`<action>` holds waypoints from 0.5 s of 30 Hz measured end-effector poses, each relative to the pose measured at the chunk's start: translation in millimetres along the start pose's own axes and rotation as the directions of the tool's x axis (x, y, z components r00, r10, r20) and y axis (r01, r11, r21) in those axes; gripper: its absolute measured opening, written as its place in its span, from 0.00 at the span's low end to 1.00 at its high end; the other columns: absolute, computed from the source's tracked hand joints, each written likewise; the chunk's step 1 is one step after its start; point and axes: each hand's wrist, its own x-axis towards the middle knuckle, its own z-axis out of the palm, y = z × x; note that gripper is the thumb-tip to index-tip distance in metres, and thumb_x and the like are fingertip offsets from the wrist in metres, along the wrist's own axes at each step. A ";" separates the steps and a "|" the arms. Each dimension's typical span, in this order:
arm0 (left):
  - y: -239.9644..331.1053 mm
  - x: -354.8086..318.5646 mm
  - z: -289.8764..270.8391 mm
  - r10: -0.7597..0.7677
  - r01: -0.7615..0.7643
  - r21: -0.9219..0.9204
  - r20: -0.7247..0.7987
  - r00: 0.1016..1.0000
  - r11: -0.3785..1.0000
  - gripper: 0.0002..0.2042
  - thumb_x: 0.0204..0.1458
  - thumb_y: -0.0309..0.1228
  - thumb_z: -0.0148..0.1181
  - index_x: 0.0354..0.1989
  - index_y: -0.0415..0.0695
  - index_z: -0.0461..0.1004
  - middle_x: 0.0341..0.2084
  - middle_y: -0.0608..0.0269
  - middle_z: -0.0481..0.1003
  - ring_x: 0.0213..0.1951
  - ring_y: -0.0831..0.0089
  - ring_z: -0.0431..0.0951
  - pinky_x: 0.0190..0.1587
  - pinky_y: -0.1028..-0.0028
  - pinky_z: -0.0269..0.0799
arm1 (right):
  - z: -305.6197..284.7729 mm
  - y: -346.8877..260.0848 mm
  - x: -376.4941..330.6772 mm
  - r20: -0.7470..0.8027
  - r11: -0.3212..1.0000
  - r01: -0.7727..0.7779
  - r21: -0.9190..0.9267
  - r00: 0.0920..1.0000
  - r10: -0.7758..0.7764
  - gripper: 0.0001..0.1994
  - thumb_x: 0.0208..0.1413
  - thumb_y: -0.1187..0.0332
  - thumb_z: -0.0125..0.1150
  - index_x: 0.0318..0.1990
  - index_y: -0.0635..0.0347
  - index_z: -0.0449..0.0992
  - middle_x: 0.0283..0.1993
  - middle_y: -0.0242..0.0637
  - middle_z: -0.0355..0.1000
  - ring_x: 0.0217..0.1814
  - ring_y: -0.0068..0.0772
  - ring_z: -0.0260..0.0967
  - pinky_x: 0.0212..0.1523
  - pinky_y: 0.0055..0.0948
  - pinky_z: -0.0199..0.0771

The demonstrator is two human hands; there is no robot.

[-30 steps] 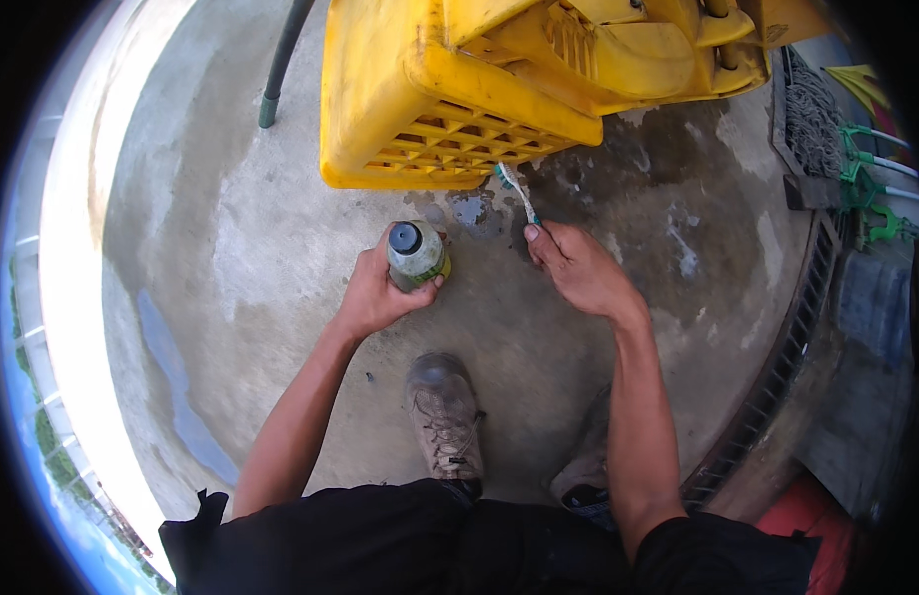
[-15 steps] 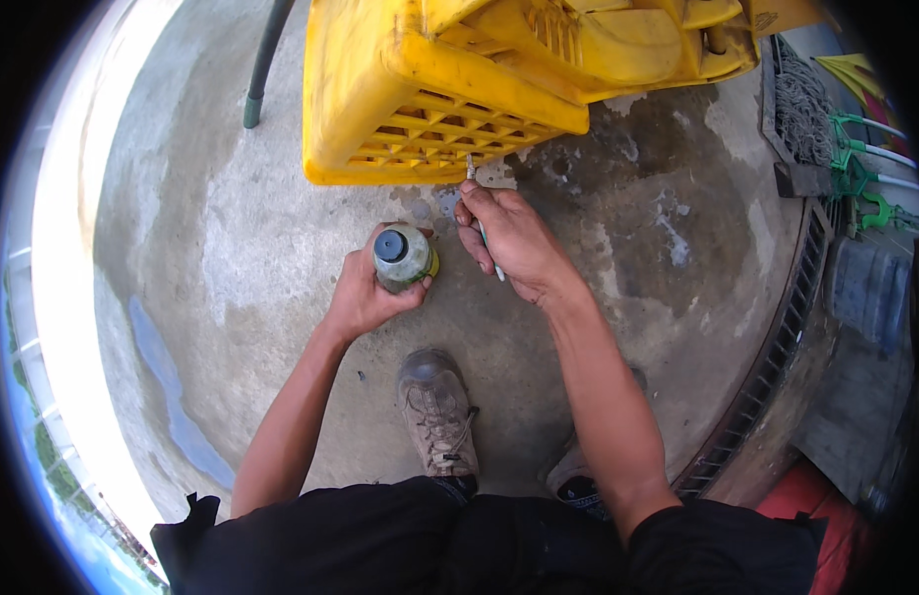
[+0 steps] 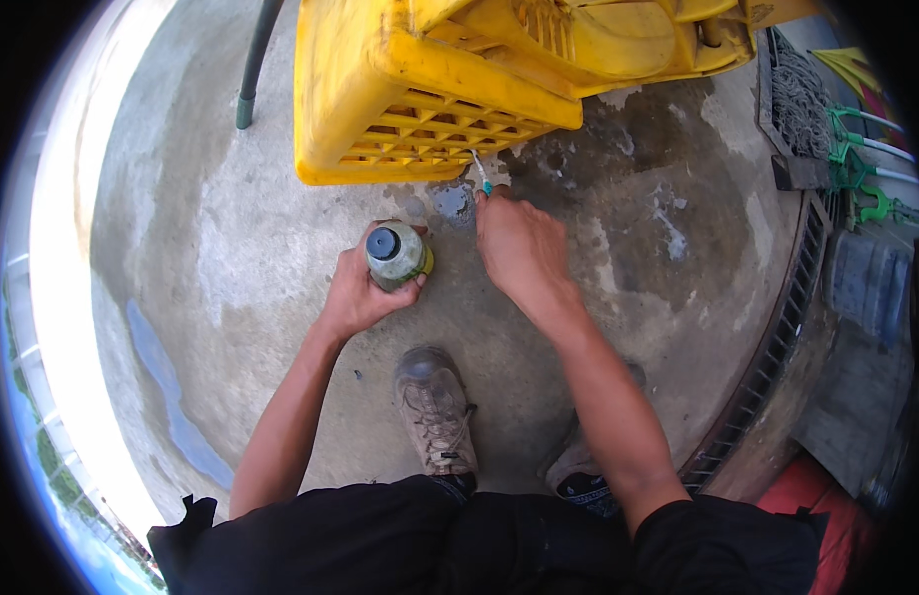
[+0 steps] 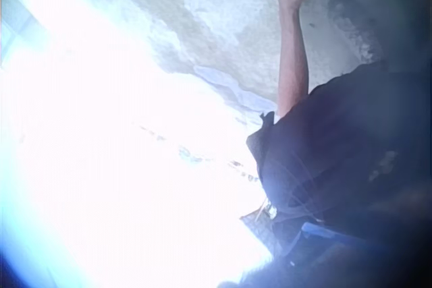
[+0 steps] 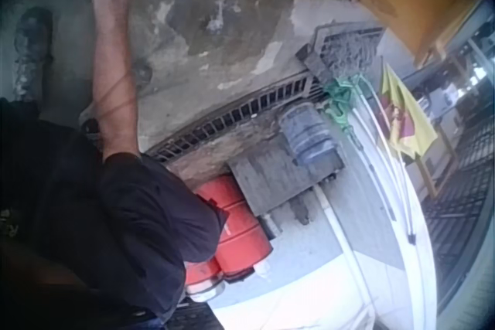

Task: The person scrubs the underside and sides of a yellow mop bucket with a toothbrush and a small bottle of cleaning liquid. They repeatedly apply liquid and scrub different sections, then rinse the toothbrush under a tap.

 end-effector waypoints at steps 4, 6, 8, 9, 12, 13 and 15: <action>-2.1 0.4 -0.5 -0.033 0.033 0.002 0.015 0.999 0.999 0.28 0.50 0.31 0.77 0.63 0.44 0.81 0.51 0.56 0.86 0.53 0.60 0.89 0.62 0.62 0.82 | -1.7 -12.1 -9.1 -0.015 0.998 0.024 0.060 1.000 -0.023 0.23 0.82 0.59 0.47 0.42 0.68 0.83 0.39 0.61 0.84 0.45 0.69 0.84 0.48 0.61 0.83; -1.9 -1.7 -1.3 -0.013 0.013 0.000 0.003 1.000 1.000 0.28 0.50 0.31 0.77 0.63 0.44 0.81 0.51 0.56 0.86 0.53 0.60 0.89 0.62 0.62 0.82 | -7.2 -13.5 -10.4 0.003 0.999 0.024 0.032 1.000 -0.024 0.22 0.81 0.60 0.48 0.42 0.68 0.83 0.39 0.61 0.84 0.45 0.69 0.84 0.48 0.61 0.83; -1.0 -2.0 -0.8 -0.001 0.001 0.005 -0.002 1.000 1.000 0.28 0.50 0.31 0.77 0.63 0.44 0.81 0.52 0.57 0.86 0.53 0.60 0.89 0.62 0.63 0.82 | -12.8 -9.0 -9.2 0.020 0.997 0.021 -0.073 1.000 -0.020 0.22 0.81 0.60 0.48 0.43 0.68 0.83 0.41 0.62 0.84 0.48 0.69 0.84 0.50 0.61 0.82; -0.2 -1.0 -0.3 0.001 -0.001 0.011 0.000 1.000 1.000 0.28 0.50 0.30 0.77 0.63 0.44 0.81 0.52 0.57 0.86 0.53 0.60 0.89 0.61 0.63 0.82 | -12.5 -7.1 -6.5 0.009 0.995 0.040 -0.095 0.999 -0.040 0.22 0.82 0.60 0.48 0.42 0.68 0.84 0.41 0.62 0.84 0.48 0.69 0.84 0.50 0.61 0.82; 0.9 -0.2 0.2 -0.003 0.003 0.004 0.008 1.000 1.000 0.28 0.50 0.30 0.77 0.63 0.44 0.81 0.52 0.57 0.86 0.53 0.61 0.89 0.61 0.63 0.82 | -10.6 -12.1 -0.9 0.001 0.995 0.068 -0.075 0.998 -0.068 0.23 0.82 0.59 0.48 0.41 0.68 0.84 0.42 0.61 0.84 0.48 0.69 0.84 0.50 0.60 0.82; 1.0 -0.2 0.0 -0.006 0.006 -0.002 0.011 1.000 1.000 0.28 0.50 0.30 0.77 0.63 0.44 0.81 0.52 0.57 0.86 0.53 0.61 0.89 0.61 0.63 0.82 | -10.8 -15.9 -3.8 0.014 0.999 0.052 -0.015 0.999 -0.052 0.23 0.82 0.59 0.48 0.41 0.68 0.85 0.42 0.61 0.84 0.48 0.68 0.84 0.50 0.60 0.83; 1.6 -1.3 1.0 -0.002 0.002 -0.001 0.004 1.000 1.000 0.28 0.50 0.31 0.77 0.62 0.44 0.81 0.52 0.57 0.86 0.54 0.61 0.89 0.61 0.63 0.82 | -10.7 -15.0 -2.1 0.065 0.990 0.029 0.138 0.997 -0.038 0.23 0.82 0.59 0.49 0.42 0.68 0.85 0.42 0.60 0.85 0.47 0.68 0.84 0.49 0.60 0.83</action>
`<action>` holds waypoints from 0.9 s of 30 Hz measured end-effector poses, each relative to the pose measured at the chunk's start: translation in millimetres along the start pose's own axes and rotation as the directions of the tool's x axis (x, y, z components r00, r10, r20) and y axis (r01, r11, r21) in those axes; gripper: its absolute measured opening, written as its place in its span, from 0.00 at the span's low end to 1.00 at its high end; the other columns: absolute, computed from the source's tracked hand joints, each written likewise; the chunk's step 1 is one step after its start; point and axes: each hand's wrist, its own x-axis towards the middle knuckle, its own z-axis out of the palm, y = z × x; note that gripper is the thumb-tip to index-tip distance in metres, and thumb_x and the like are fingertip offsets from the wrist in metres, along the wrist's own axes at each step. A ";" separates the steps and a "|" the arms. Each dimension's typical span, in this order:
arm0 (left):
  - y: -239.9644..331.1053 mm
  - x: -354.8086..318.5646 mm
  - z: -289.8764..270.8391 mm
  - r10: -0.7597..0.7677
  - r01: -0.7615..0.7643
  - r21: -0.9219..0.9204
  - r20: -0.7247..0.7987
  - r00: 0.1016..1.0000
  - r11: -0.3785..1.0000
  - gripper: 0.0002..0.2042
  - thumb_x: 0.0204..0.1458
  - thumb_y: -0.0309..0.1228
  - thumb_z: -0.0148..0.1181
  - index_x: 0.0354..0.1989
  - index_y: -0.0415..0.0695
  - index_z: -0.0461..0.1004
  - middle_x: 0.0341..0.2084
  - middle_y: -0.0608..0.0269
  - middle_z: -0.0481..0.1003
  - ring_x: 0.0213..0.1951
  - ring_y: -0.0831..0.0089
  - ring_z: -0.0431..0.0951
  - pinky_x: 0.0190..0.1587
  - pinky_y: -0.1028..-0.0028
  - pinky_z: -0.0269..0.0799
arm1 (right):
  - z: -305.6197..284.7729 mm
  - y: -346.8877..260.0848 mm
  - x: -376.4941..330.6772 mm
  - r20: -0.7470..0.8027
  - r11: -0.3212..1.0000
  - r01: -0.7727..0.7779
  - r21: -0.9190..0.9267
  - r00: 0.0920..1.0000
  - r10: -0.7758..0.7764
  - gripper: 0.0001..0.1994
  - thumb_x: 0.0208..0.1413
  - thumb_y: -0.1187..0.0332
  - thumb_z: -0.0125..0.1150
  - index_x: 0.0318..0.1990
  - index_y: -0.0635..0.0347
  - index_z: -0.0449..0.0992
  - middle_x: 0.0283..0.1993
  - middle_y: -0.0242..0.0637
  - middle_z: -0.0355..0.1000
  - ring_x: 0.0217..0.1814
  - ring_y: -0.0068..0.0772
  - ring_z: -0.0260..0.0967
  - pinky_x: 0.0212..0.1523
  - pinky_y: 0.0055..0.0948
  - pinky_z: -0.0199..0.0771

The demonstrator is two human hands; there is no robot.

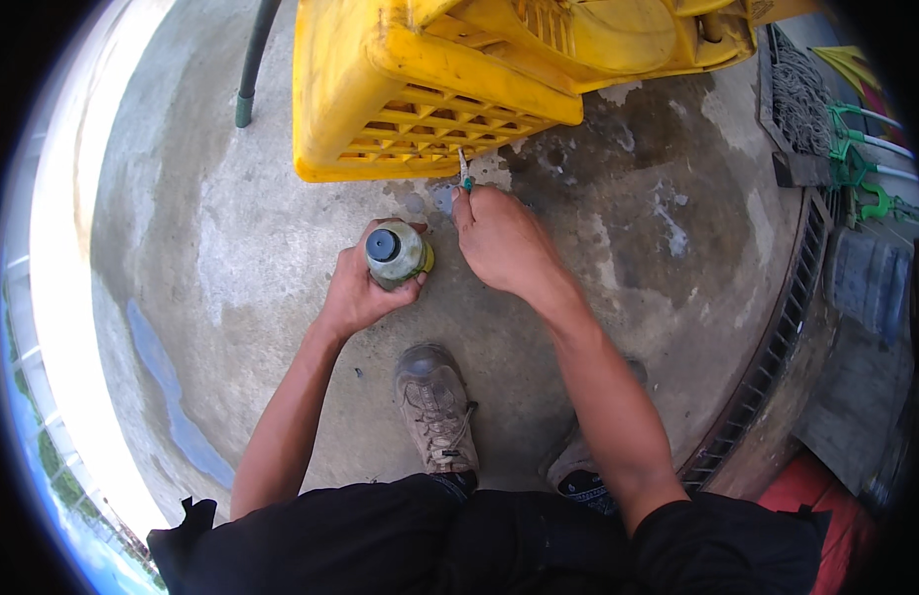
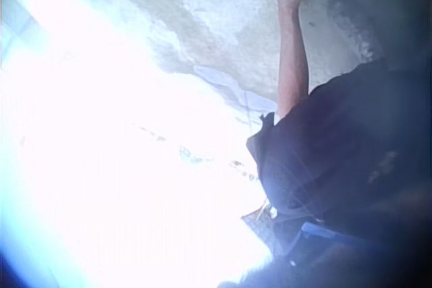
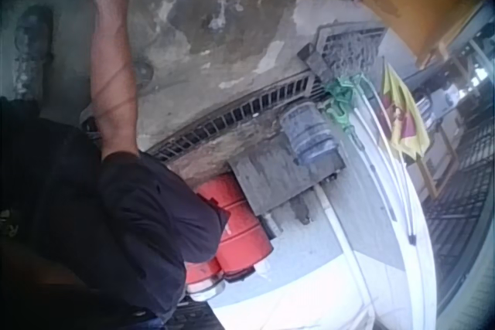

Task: The person scrubs the underside and sides of a yellow mop bucket with a toothbrush and a small bottle of cleaning liquid. They repeatedly apply liquid and scrub different sections, then rinse the toothbrush under a tap.

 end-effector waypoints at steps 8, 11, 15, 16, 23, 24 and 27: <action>-0.3 0.1 -0.4 -0.032 0.032 0.014 0.013 0.999 0.999 0.28 0.50 0.32 0.76 0.63 0.44 0.81 0.54 0.58 0.87 0.54 0.62 0.89 0.62 0.63 0.82 | 8.9 9.3 -4.8 -0.111 0.976 0.080 -0.200 0.988 -0.104 0.24 0.82 0.56 0.48 0.41 0.69 0.82 0.39 0.57 0.84 0.41 0.66 0.83 0.44 0.58 0.80; -4.6 -5.3 -3.2 -0.038 0.038 -0.004 -0.010 0.999 0.999 0.28 0.50 0.32 0.76 0.63 0.44 0.81 0.52 0.58 0.87 0.54 0.62 0.89 0.62 0.63 0.82 | -5.6 -2.3 6.8 0.227 0.911 -0.116 0.397 0.974 0.025 0.24 0.83 0.57 0.48 0.40 0.69 0.81 0.34 0.53 0.82 0.36 0.62 0.81 0.41 0.55 0.78; -5.0 -1.3 -2.8 0.006 -0.006 0.003 -0.016 1.000 1.000 0.28 0.50 0.31 0.76 0.62 0.44 0.82 0.51 0.57 0.87 0.53 0.62 0.89 0.62 0.64 0.81 | 4.3 19.7 8.8 -0.055 0.999 -0.039 -0.008 0.998 0.039 0.27 0.82 0.55 0.46 0.36 0.69 0.79 0.33 0.58 0.79 0.37 0.65 0.79 0.48 0.55 0.77; -6.0 0.9 -4.5 0.016 -0.016 0.014 -0.010 1.000 1.000 0.27 0.50 0.31 0.76 0.62 0.43 0.82 0.51 0.57 0.86 0.52 0.62 0.89 0.62 0.64 0.81 | 5.7 17.4 10.1 0.028 0.985 -0.031 0.167 0.999 0.027 0.26 0.83 0.55 0.47 0.37 0.69 0.79 0.30 0.55 0.78 0.34 0.60 0.78 0.44 0.54 0.77; -38.3 -9.8 -5.4 -0.103 0.096 -0.189 -0.031 0.994 0.977 0.34 0.55 0.26 0.73 0.71 0.37 0.68 0.67 0.50 0.79 0.65 0.63 0.79 0.71 0.60 0.73 | 16.2 15.5 11.4 -0.030 0.956 -0.003 0.292 0.999 0.012 0.23 0.81 0.58 0.49 0.43 0.72 0.82 0.41 0.63 0.84 0.46 0.69 0.84 0.52 0.61 0.82; -49.8 -13.5 -5.1 -0.113 0.109 -0.192 -0.005 0.994 0.975 0.37 0.56 0.26 0.72 0.74 0.38 0.64 0.71 0.48 0.75 0.68 0.60 0.77 0.73 0.59 0.71 | 12.9 13.9 13.4 0.053 0.898 -0.051 0.437 0.998 0.031 0.23 0.80 0.59 0.50 0.43 0.72 0.83 0.41 0.64 0.84 0.46 0.69 0.85 0.53 0.62 0.82; -54.6 -11.7 3.2 0.027 -0.022 -0.090 0.049 0.998 0.996 0.35 0.63 0.24 0.67 0.78 0.37 0.62 0.73 0.47 0.72 0.74 0.56 0.71 0.79 0.57 0.61 | 22.5 36.1 14.9 -0.114 0.991 0.044 0.123 0.993 -0.030 0.14 0.68 0.69 0.58 0.38 0.71 0.86 0.41 0.64 0.84 0.49 0.65 0.86 0.54 0.58 0.84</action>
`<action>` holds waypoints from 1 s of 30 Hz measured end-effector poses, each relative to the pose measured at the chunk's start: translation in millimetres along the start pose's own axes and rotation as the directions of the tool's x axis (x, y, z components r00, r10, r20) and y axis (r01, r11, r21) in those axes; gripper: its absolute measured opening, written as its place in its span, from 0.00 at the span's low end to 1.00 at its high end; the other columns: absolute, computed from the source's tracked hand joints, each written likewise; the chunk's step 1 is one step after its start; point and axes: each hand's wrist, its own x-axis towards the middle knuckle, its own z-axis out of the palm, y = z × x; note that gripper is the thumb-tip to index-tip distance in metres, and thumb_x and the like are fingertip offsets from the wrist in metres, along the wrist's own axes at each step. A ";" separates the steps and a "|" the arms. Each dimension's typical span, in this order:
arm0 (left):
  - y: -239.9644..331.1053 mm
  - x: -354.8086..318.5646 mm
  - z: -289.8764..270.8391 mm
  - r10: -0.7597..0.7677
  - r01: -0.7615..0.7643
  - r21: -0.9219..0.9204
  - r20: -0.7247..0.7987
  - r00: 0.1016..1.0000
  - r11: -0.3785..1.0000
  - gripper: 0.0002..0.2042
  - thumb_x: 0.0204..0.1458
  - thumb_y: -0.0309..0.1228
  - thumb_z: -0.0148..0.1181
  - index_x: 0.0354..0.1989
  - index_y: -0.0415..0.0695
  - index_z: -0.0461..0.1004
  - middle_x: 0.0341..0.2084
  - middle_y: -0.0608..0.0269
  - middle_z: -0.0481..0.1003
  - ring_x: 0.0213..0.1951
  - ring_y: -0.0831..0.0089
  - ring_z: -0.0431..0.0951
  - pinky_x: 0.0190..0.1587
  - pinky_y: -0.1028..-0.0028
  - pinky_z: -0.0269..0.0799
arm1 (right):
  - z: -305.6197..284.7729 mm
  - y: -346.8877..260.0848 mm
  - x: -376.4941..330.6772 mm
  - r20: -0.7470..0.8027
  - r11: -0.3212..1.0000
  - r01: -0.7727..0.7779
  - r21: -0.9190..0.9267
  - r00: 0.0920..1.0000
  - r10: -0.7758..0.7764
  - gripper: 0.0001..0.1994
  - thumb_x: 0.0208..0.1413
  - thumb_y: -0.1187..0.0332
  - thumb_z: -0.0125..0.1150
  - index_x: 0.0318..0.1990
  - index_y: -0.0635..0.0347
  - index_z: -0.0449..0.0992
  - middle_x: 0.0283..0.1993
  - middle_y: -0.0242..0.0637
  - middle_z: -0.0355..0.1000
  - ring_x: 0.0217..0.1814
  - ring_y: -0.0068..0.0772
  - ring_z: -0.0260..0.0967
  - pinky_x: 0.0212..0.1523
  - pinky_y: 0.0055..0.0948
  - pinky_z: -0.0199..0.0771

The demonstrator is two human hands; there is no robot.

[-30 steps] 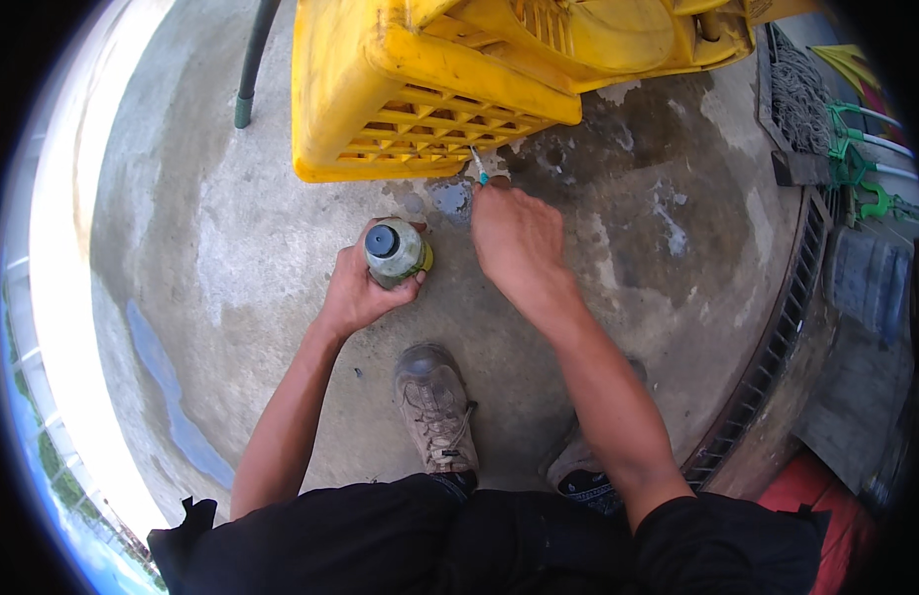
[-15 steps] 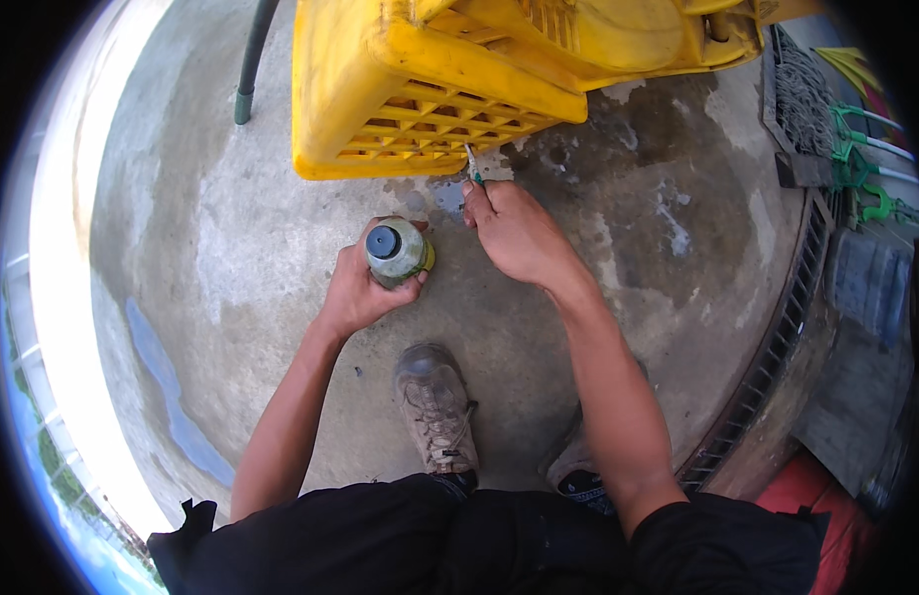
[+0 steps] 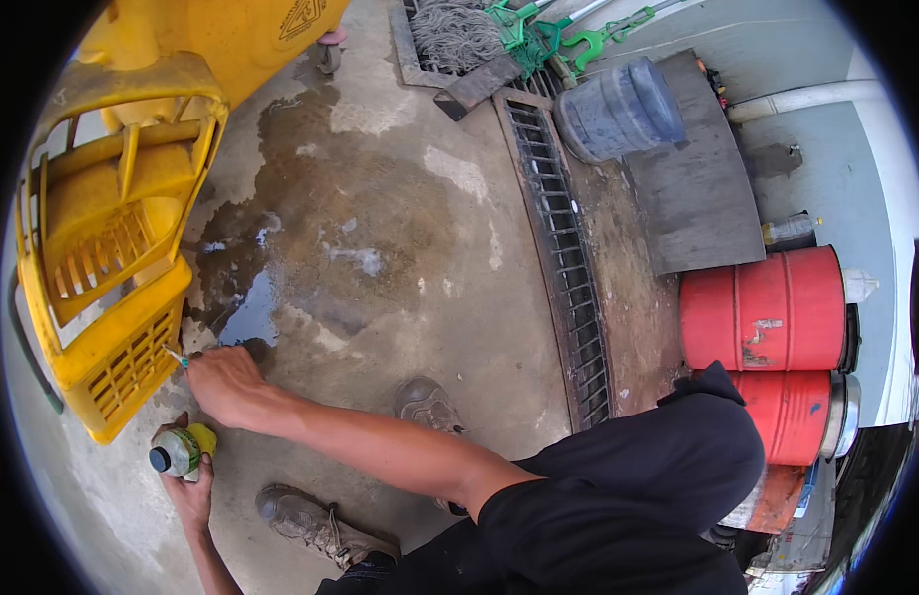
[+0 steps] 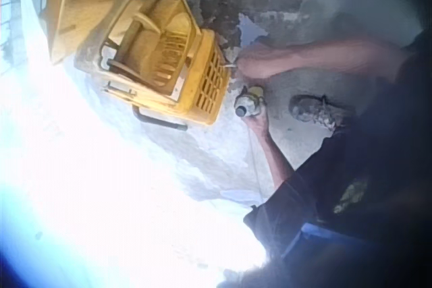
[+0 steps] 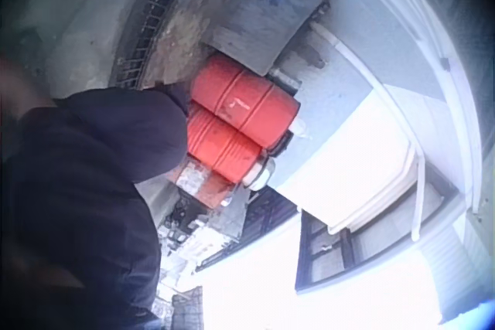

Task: The person scrubs the underside and sides of a yellow mop bucket with a toothbrush and a small bottle of cleaning liquid. They repeatedly apply liquid and scrub different sections, then rinse the toothbrush under a tap.

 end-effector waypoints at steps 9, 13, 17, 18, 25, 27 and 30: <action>-8.4 23.7 -18.3 0.207 -0.207 0.008 -0.076 0.975 0.978 0.34 0.61 0.31 0.70 0.74 0.36 0.63 0.63 0.47 0.73 0.67 0.56 0.74 0.75 0.54 0.64 | -135.6 -0.8 -35.3 0.373 0.877 0.261 -0.405 0.922 -0.102 0.07 0.48 0.72 0.72 0.33 0.65 0.90 0.35 0.52 0.86 0.45 0.55 0.87 0.48 0.49 0.86; 43.3 23.3 9.4 0.230 -0.230 0.020 -0.188 0.955 0.973 0.22 0.70 0.38 0.70 0.65 0.38 0.78 0.54 0.47 0.83 0.56 0.60 0.84 0.62 0.63 0.83 | -134.2 12.1 -53.1 0.368 0.905 0.255 -0.340 0.922 -0.122 0.05 0.50 0.72 0.72 0.31 0.65 0.88 0.34 0.53 0.85 0.43 0.57 0.87 0.46 0.53 0.84; -76.1 40.0 5.7 0.278 -0.300 -0.108 -0.180 0.944 0.948 0.34 0.60 0.32 0.72 0.72 0.36 0.63 0.59 0.50 0.71 0.63 0.58 0.73 0.71 0.56 0.66 | -75.0 2.5 -39.6 0.233 0.961 0.212 -0.178 0.958 -0.169 0.06 0.53 0.72 0.69 0.31 0.66 0.88 0.35 0.55 0.85 0.45 0.60 0.86 0.47 0.55 0.84; -71.7 30.6 22.5 0.230 -0.248 -0.088 -0.176 0.957 0.965 0.34 0.60 0.32 0.72 0.71 0.36 0.63 0.59 0.51 0.71 0.62 0.58 0.73 0.70 0.57 0.66 | -67.6 6.5 -49.5 0.248 0.976 0.162 -0.148 0.961 -0.122 0.07 0.55 0.72 0.68 0.33 0.67 0.89 0.37 0.57 0.85 0.47 0.60 0.86 0.48 0.54 0.84; -12.7 19.3 56.0 0.111 -0.165 -0.110 -0.387 0.916 0.980 0.30 0.60 0.26 0.70 0.70 0.36 0.64 0.53 0.53 0.73 0.56 0.62 0.75 0.67 0.60 0.69 | 16.4 24.4 -40.3 -0.048 0.990 0.139 -0.010 0.989 -0.139 0.19 0.63 0.72 0.64 0.59 0.72 0.75 0.44 0.60 0.82 0.49 0.66 0.83 0.49 0.57 0.81; 16.6 9.8 59.7 0.092 -0.185 -0.186 -0.420 0.903 0.965 0.30 0.57 0.24 0.70 0.67 0.37 0.64 0.51 0.53 0.71 0.54 0.62 0.76 0.64 0.59 0.73 | 4.0 -7.1 -32.2 0.055 0.990 0.035 0.135 0.998 -0.043 0.22 0.71 0.70 0.60 0.67 0.70 0.67 0.47 0.61 0.81 0.50 0.68 0.82 0.51 0.60 0.81; 67.1 12.7 87.1 0.048 -0.200 -0.245 -0.513 0.857 0.949 0.27 0.57 0.20 0.69 0.64 0.40 0.66 0.50 0.54 0.76 0.53 0.64 0.78 0.63 0.62 0.74 | -11.2 -20.7 -40.9 -0.019 0.983 0.078 0.169 0.997 -0.076 0.21 0.78 0.68 0.52 0.72 0.66 0.65 0.63 0.66 0.77 0.57 0.73 0.80 0.55 0.60 0.83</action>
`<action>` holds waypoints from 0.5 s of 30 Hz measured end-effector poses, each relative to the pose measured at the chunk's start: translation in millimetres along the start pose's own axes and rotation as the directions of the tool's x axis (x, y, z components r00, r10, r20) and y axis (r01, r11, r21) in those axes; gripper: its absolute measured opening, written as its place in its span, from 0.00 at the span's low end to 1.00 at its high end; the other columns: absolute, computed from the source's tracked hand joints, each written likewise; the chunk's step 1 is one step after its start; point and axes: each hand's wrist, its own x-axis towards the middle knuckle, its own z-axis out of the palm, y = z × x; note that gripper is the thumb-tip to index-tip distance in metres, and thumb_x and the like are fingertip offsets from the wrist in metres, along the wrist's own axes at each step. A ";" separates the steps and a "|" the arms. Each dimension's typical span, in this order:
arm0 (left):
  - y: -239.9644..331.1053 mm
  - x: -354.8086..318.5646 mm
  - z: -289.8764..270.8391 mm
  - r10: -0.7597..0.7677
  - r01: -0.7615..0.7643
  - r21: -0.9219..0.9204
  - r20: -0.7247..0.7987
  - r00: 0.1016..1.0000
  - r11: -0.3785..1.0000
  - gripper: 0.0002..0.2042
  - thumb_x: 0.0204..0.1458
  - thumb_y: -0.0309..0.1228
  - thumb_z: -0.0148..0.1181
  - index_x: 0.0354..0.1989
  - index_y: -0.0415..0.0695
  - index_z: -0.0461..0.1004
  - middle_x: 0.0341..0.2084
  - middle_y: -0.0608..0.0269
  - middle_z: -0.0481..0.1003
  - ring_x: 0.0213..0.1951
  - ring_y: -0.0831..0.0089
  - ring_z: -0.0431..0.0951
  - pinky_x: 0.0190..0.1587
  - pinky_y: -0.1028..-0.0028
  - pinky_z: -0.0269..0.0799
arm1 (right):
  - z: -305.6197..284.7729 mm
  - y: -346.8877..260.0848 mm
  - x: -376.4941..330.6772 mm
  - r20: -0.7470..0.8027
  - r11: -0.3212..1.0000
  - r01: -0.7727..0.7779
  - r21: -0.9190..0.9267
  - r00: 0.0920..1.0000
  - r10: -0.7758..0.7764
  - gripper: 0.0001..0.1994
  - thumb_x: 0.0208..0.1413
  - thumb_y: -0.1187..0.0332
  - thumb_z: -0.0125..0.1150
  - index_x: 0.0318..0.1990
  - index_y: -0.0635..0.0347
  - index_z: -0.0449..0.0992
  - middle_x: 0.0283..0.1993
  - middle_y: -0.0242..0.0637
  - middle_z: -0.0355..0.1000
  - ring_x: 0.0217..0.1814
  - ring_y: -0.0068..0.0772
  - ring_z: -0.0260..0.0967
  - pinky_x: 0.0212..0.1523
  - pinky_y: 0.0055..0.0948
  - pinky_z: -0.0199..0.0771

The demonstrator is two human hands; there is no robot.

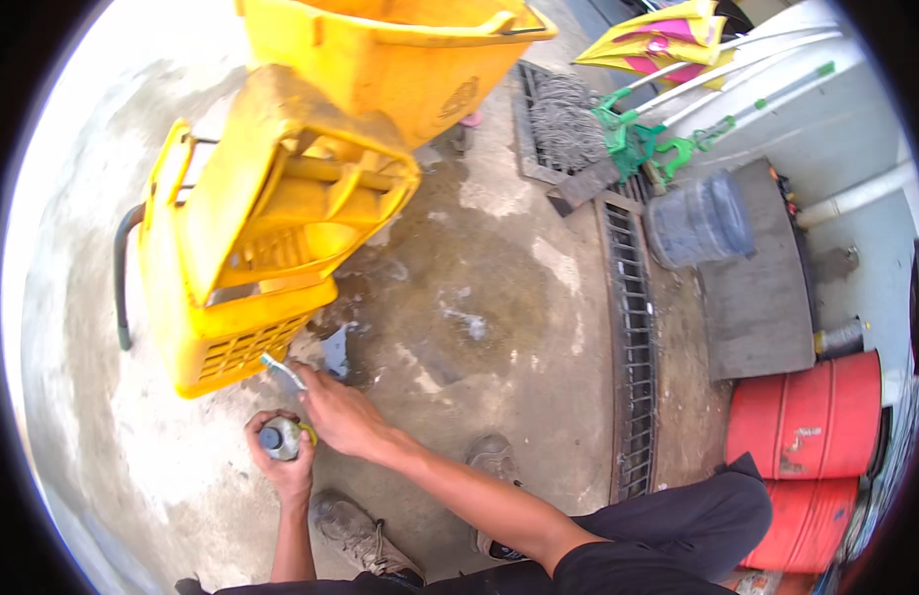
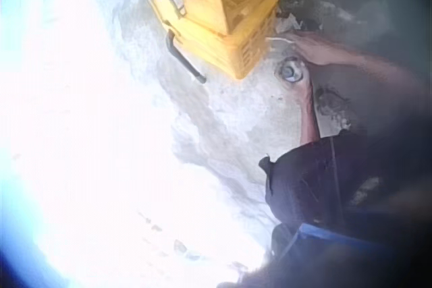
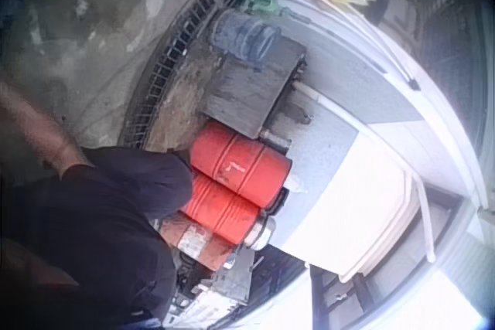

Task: The person scrubs the underside and sides of a yellow mop bucket with a toothbrush and a small bottle of cleaning liquid. They repeatedly apply liquid and scrub different sections, then rinse the toothbrush under a tap.

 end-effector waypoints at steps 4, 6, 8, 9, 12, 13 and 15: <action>-14.0 -11.0 19.1 -0.012 0.013 0.009 -0.091 0.996 1.000 0.32 0.50 0.19 0.77 0.62 0.41 0.66 0.50 0.53 0.78 0.52 0.66 0.82 0.60 0.63 0.78 | -7.8 -10.5 -6.7 -0.070 0.971 -0.238 0.033 0.968 0.240 0.15 0.78 0.59 0.57 0.56 0.59 0.82 0.35 0.57 0.83 0.43 0.71 0.83 0.44 0.60 0.79; -20.9 -15.5 23.4 0.034 -0.036 -0.006 -0.147 0.989 0.999 0.32 0.48 0.19 0.78 0.61 0.41 0.66 0.50 0.53 0.79 0.52 0.65 0.82 0.58 0.63 0.80 | -2.7 -17.3 -4.7 -0.100 0.961 -0.265 -0.083 0.961 0.256 0.15 0.76 0.58 0.58 0.56 0.59 0.84 0.37 0.58 0.84 0.44 0.70 0.83 0.44 0.58 0.80; -25.7 -21.5 17.9 0.069 -0.067 0.017 -0.158 0.985 0.998 0.33 0.49 0.20 0.79 0.61 0.41 0.66 0.50 0.52 0.79 0.52 0.64 0.83 0.58 0.63 0.80 | 9.0 -24.0 -3.5 -0.138 0.971 -0.219 -0.096 0.969 0.205 0.16 0.76 0.57 0.57 0.52 0.60 0.83 0.35 0.59 0.83 0.43 0.71 0.82 0.45 0.62 0.79; -27.2 -25.1 18.6 0.083 -0.080 0.024 -0.152 0.985 0.996 0.33 0.49 0.20 0.79 0.61 0.42 0.66 0.50 0.52 0.79 0.52 0.64 0.83 0.58 0.63 0.80 | 11.1 -24.5 -4.7 -0.164 0.973 -0.205 -0.102 0.969 0.187 0.16 0.76 0.57 0.56 0.51 0.60 0.82 0.35 0.60 0.83 0.43 0.72 0.82 0.45 0.65 0.78; -33.0 -27.7 20.7 0.063 -0.070 -0.033 -0.177 0.982 0.997 0.33 0.48 0.21 0.80 0.61 0.42 0.66 0.50 0.51 0.79 0.52 0.64 0.83 0.58 0.64 0.80 | 3.3 -19.0 -5.3 -0.161 0.971 -0.227 -0.071 0.964 0.214 0.16 0.74 0.57 0.56 0.48 0.60 0.83 0.34 0.60 0.82 0.43 0.73 0.82 0.45 0.65 0.78; -35.8 -30.6 21.6 0.049 -0.063 -0.069 -0.187 0.981 0.996 0.33 0.47 0.22 0.80 0.60 0.42 0.66 0.50 0.52 0.79 0.52 0.64 0.83 0.58 0.63 0.80 | -0.6 -17.7 -4.9 -0.153 0.958 -0.274 -0.087 0.954 0.259 0.16 0.74 0.57 0.56 0.47 0.60 0.83 0.34 0.60 0.82 0.43 0.73 0.82 0.45 0.65 0.78; -31.4 -30.5 24.5 0.045 -0.054 -0.053 -0.159 0.986 0.997 0.33 0.47 0.22 0.80 0.60 0.42 0.66 0.50 0.52 0.79 0.52 0.64 0.83 0.58 0.63 0.80 | -12.9 -19.5 -0.8 -0.156 0.924 -0.366 -0.111 0.925 0.347 0.15 0.73 0.58 0.56 0.45 0.60 0.83 0.35 0.61 0.82 0.44 0.73 0.82 0.46 0.65 0.78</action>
